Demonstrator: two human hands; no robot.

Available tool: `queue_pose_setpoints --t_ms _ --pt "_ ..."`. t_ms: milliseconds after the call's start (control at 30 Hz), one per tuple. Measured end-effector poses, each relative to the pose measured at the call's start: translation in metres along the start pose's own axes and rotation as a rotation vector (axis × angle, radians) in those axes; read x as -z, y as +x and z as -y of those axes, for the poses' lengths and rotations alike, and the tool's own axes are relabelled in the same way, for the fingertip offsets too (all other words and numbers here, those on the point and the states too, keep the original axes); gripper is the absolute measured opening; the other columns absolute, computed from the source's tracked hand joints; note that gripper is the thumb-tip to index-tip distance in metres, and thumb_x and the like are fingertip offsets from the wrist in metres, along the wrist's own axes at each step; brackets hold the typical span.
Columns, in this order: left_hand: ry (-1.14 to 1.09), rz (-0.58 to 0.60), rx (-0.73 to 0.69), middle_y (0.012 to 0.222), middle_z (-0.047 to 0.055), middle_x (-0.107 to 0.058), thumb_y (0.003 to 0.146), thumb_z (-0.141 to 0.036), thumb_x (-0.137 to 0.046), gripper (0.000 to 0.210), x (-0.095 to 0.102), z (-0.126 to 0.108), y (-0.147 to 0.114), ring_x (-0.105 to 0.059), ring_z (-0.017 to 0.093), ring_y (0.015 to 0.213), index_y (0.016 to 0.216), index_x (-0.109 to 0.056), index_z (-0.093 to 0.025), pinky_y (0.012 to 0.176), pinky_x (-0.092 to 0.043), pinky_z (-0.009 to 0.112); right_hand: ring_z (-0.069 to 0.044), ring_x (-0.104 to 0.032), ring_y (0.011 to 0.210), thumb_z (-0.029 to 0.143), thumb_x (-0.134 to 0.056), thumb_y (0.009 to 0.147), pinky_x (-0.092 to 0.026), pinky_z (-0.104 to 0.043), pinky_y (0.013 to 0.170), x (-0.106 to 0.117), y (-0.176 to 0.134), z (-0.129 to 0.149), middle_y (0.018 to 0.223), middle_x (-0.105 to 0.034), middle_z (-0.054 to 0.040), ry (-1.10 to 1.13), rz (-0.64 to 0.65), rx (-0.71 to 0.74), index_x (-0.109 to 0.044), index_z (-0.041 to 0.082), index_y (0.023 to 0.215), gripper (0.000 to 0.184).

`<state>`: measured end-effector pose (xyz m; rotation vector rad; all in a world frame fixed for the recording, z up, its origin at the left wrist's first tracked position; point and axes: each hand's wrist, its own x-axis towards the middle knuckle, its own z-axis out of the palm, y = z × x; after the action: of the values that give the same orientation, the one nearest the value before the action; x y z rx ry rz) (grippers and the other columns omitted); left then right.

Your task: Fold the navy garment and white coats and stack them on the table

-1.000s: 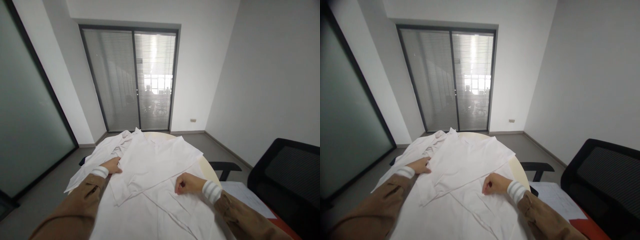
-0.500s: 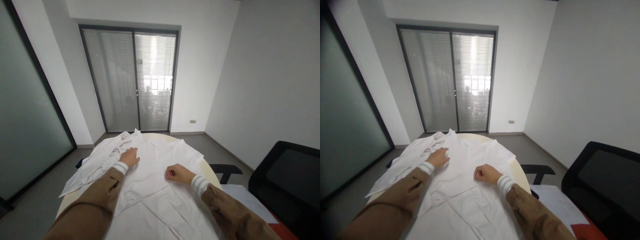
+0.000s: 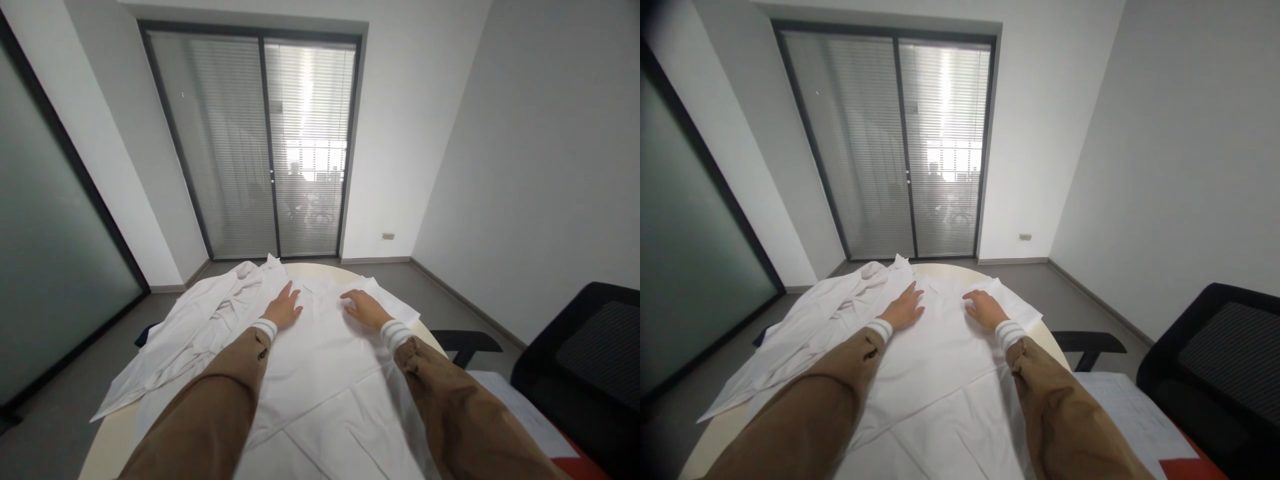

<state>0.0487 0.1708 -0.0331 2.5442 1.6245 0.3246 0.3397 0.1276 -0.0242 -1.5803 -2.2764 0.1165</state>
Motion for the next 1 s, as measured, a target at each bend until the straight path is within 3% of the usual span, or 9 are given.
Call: queue_pose_setpoints --t_ms 100,233,333,433,567,700,833,1000 --pt "0.023 0.000 0.070 0.164 0.015 -0.017 0.097 -0.042 -0.042 0.058 -0.007 0.000 0.018 -0.048 0.033 0.133 0.150 -0.035 -0.021 0.102 -0.045 0.046 -0.027 -0.047 0.131 0.020 -0.056 0.088 -0.037 -0.039 0.110 -0.005 0.012 -0.008 0.139 -0.057 -0.0117 -0.068 0.007 0.022 -0.057 0.017 0.134 0.046" --pt "0.013 -0.090 0.170 0.155 0.015 -0.040 0.100 -0.044 -0.032 0.056 -0.018 0.001 0.038 -0.051 0.034 0.128 0.149 -0.037 -0.019 0.098 -0.045 0.047 -0.030 -0.032 0.143 0.023 -0.057 0.089 -0.032 -0.042 0.114 -0.013 0.029 -0.014 0.152 -0.045 -0.0122 -0.145 0.057 -0.001 -0.047 0.017 0.145 0.057" --pt "0.002 -0.129 0.239 0.137 0.017 -0.058 0.102 -0.042 -0.026 0.054 -0.026 0.006 0.047 -0.055 0.032 0.122 0.146 -0.041 -0.016 0.094 -0.046 0.043 -0.032 -0.028 0.146 0.029 -0.054 0.093 -0.030 -0.046 0.115 -0.021 0.043 -0.014 0.153 -0.044 -0.0114 -0.169 0.086 -0.046 -0.047 0.018 0.145 0.054" --pt "0.000 -0.177 0.294 0.125 0.016 -0.065 0.104 -0.038 -0.022 0.050 -0.033 0.011 0.049 -0.059 0.029 0.114 0.140 -0.048 -0.015 0.092 -0.046 0.040 -0.033 -0.028 0.146 0.036 -0.051 0.096 -0.027 -0.049 0.115 -0.028 0.058 -0.013 0.150 -0.048 -0.0119 -0.164 0.076 -0.123 -0.048 0.020 0.144 0.051" --pt "-0.001 -0.222 0.298 0.127 0.012 -0.065 0.103 -0.030 -0.026 0.043 -0.039 0.014 0.046 -0.059 0.026 0.112 0.134 -0.055 -0.021 0.092 -0.046 0.038 -0.038 -0.027 0.145 0.043 -0.046 0.098 -0.024 -0.056 0.112 -0.038 0.077 -0.012 0.147 -0.050 -0.0174 -0.126 0.056 -0.219 -0.045 0.016 0.144 0.053" --pt "-0.025 -0.270 0.186 0.122 0.011 -0.065 0.099 -0.021 -0.037 0.036 -0.044 0.014 0.045 -0.055 0.025 0.118 0.130 -0.056 -0.023 0.093 -0.044 0.038 -0.042 -0.027 0.142 0.041 -0.043 0.099 -0.023 -0.060 0.106 -0.046 0.091 -0.014 0.142 -0.054 -0.0200 -0.094 0.050 -0.294 -0.045 0.015 0.143 0.051" --pt "-0.031 -0.285 0.096 0.127 0.009 -0.062 0.095 -0.014 -0.041 0.027 -0.050 0.017 0.048 -0.045 0.026 0.131 0.110 -0.061 -0.023 0.104 -0.036 0.044 -0.039 -0.030 0.140 0.040 -0.038 0.100 -0.021 -0.058 0.105 -0.056 0.101 -0.016 0.133 -0.060 -0.0206 -0.083 0.046 -0.338 -0.047 0.013 0.139 0.048" --pt "-0.097 -0.236 0.070 0.143 0.005 -0.054 0.093 -0.008 -0.037 0.038 -0.057 0.025 0.051 -0.037 0.021 0.141 0.121 -0.055 -0.026 0.116 -0.022 0.047 -0.032 -0.042 0.133 0.024 -0.044 0.093 -0.025 -0.052 0.105 -0.062 0.110 -0.019 0.135 -0.059 -0.0171 -0.064 -0.013 -0.375 -0.046 0.019 0.141 0.049"
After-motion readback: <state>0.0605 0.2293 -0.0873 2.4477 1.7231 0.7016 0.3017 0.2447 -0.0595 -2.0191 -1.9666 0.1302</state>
